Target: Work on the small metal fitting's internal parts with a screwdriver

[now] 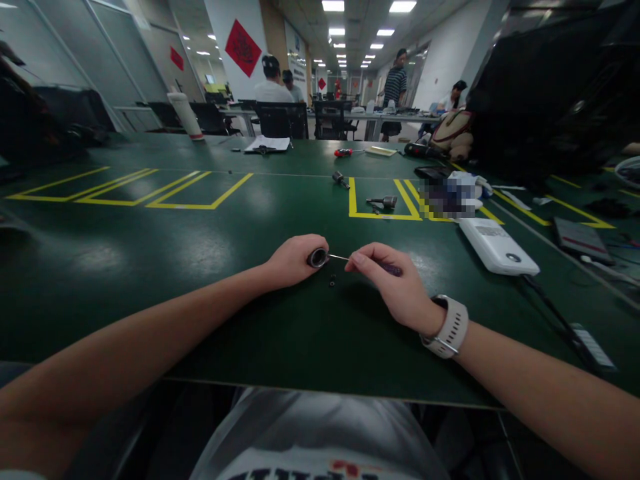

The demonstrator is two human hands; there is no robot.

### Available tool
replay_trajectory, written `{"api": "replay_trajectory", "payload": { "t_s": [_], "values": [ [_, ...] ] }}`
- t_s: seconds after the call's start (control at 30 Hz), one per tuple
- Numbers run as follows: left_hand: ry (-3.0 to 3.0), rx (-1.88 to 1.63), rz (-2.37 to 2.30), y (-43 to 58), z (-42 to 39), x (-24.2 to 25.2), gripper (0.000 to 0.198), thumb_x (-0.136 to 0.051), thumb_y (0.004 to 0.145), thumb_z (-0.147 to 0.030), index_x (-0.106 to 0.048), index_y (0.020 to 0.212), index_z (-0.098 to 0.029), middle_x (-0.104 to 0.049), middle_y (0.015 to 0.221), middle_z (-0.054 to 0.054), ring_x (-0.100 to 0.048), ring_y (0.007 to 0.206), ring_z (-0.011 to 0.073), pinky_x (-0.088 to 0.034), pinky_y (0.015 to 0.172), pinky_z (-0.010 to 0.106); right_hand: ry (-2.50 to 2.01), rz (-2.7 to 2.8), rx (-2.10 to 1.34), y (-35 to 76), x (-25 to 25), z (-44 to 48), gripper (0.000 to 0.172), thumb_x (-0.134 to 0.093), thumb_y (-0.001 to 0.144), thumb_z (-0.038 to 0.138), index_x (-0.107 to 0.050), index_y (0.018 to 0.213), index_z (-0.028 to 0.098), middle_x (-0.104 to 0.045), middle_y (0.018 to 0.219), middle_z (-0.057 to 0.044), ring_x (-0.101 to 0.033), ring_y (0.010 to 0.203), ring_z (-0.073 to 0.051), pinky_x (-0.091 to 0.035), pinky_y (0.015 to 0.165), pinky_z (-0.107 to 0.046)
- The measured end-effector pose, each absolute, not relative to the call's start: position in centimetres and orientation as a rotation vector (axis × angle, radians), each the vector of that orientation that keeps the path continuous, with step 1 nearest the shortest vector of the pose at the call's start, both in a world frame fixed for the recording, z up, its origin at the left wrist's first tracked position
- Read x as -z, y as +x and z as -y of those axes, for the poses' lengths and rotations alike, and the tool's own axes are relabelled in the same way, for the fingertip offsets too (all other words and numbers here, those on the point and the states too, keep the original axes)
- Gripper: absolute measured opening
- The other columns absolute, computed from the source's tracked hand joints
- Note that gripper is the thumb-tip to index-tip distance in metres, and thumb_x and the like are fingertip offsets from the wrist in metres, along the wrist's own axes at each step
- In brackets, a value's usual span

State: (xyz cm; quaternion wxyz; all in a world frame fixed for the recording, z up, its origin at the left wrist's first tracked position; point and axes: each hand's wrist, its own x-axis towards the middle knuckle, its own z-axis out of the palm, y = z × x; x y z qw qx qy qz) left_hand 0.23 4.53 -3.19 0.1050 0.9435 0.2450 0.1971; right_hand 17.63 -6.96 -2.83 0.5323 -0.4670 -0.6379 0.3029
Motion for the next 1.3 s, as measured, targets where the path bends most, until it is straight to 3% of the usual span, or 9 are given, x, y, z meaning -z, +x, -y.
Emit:
{"api": "replay_trajectory", "payload": {
  "t_s": [0.17, 0.4, 0.7, 1.03, 1.3],
  "values": [
    [2.778, -0.597, -0.750, 0.3, -4.6, 3.2, 0.004, -0.054, 0.075, -0.019, -0.052, 0.074, -0.016, -0.055, 0.071, 0.000, -0.052, 0.064, 0.0125, -0.038, 0.057, 0.023, -1.208, 1.687, -0.679, 17.0, 2.4, 7.2, 0.014, -0.054, 0.085, 0.029, -0.064, 0.083, 0.019, -0.063, 0.080, -0.002, -0.057, 0.075, -0.016, -0.043, 0.069, -0.030],
    [2.771, -0.587, -0.762, 0.1, -4.5, 3.4, 0.004, -0.054, 0.075, -0.019, -0.051, 0.073, -0.016, -0.055, 0.070, -0.001, -0.051, 0.063, 0.0123, -0.038, 0.057, 0.023, -1.100, 1.600, -0.965, 17.4, 2.6, 6.9, 0.019, -0.054, 0.085, 0.035, -0.065, 0.086, 0.019, -0.066, 0.085, -0.002, -0.059, 0.079, -0.015, -0.045, 0.072, -0.029],
    [2.895, -0.536, -0.727, 0.3, -4.3, 3.0, 0.006, -0.048, 0.074, -0.012, -0.051, 0.071, -0.016, -0.054, 0.070, 0.001, -0.050, 0.064, 0.0140, -0.037, 0.058, 0.025, -1.172, 1.647, -0.694, 17.0, 2.3, 7.2, 0.017, -0.053, 0.085, 0.031, -0.065, 0.081, 0.020, -0.062, 0.077, -0.002, -0.056, 0.073, -0.015, -0.044, 0.069, -0.029],
    [2.971, -0.499, -0.595, 0.3, -4.6, 3.2, 0.013, -0.044, 0.070, -0.005, -0.051, 0.071, -0.016, -0.053, 0.069, 0.002, -0.049, 0.067, 0.0146, -0.037, 0.063, 0.026, -0.985, 1.143, -1.330, 17.8, 3.1, 5.7, 0.023, -0.058, 0.080, 0.037, -0.065, 0.073, 0.017, -0.064, 0.076, -0.003, -0.058, 0.073, -0.013, -0.045, 0.073, -0.030],
    [3.002, -0.492, -0.614, 0.4, -4.3, 3.1, 0.011, -0.045, 0.072, -0.007, -0.053, 0.073, -0.015, -0.054, 0.071, 0.003, -0.051, 0.068, 0.0156, -0.037, 0.063, 0.027, -1.131, 1.607, -0.703, 17.1, 2.4, 7.2, 0.020, -0.052, 0.086, 0.031, -0.065, 0.076, 0.019, -0.062, 0.076, -0.002, -0.057, 0.074, -0.015, -0.043, 0.072, -0.030]
  ]
}}
